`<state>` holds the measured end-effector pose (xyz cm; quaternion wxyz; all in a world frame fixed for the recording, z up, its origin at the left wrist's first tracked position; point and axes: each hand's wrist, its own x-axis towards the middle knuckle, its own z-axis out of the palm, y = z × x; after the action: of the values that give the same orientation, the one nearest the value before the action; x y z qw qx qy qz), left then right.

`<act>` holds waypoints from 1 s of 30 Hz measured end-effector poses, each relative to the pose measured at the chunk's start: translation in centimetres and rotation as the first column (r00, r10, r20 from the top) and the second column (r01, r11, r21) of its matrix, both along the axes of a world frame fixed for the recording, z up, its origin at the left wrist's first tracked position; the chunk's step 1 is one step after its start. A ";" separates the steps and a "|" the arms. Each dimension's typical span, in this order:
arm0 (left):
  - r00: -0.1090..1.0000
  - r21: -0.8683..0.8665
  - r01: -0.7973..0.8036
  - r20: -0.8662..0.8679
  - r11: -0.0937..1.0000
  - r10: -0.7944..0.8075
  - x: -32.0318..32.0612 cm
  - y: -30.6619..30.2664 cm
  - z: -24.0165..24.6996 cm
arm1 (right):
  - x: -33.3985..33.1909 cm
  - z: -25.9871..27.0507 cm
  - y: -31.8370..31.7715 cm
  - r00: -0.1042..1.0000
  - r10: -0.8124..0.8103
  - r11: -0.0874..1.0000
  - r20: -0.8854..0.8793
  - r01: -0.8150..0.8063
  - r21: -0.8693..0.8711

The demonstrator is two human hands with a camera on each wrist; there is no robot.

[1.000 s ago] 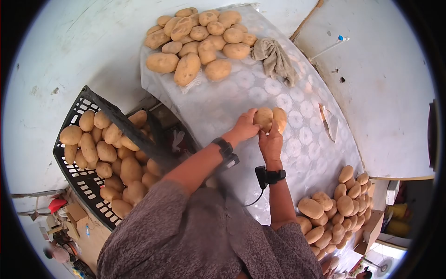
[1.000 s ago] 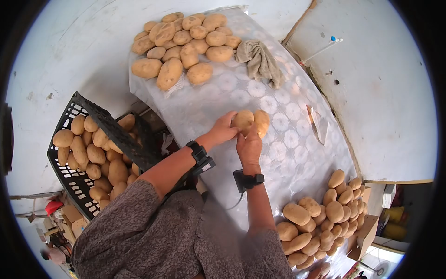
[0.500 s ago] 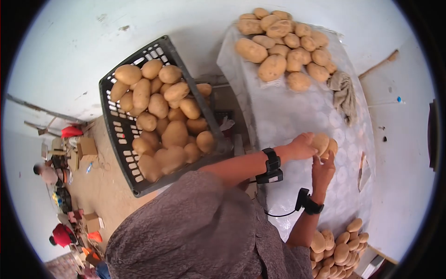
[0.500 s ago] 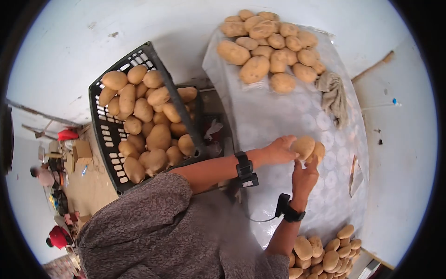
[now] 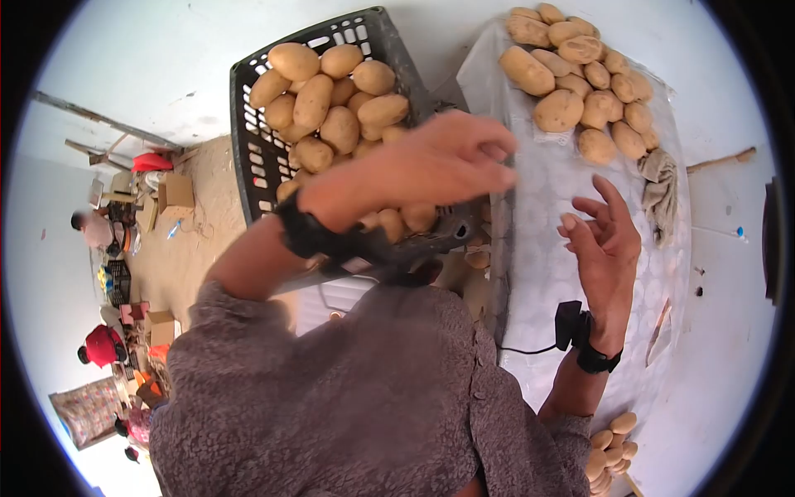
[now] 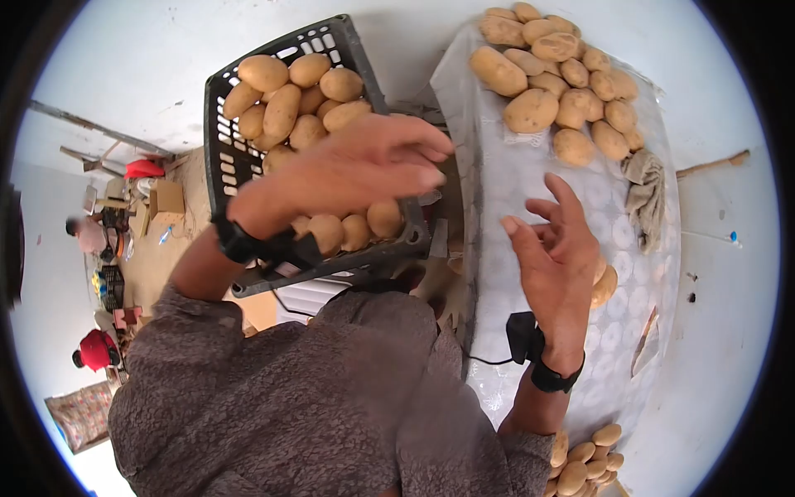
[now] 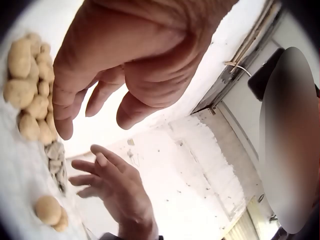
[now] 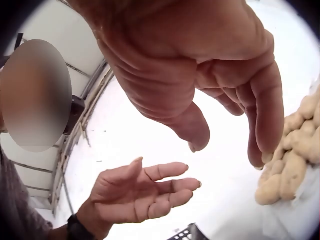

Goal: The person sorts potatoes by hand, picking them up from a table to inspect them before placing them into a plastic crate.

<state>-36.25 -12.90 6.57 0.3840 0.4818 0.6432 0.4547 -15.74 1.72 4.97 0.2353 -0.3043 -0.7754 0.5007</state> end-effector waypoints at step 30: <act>0.943 -0.804 -0.218 -0.320 0.553 -0.093 -4.0 -8.6 -13.0 | -10.4 -8.1 -6.3 0.638 0.697 0.597 0.328 -0.769 0.228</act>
<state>-40.29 -21.51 -6.39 0.4366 0.2882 0.8519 0.0248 -26.18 -4.61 -3.15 -0.0240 0.0400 -0.9264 0.3736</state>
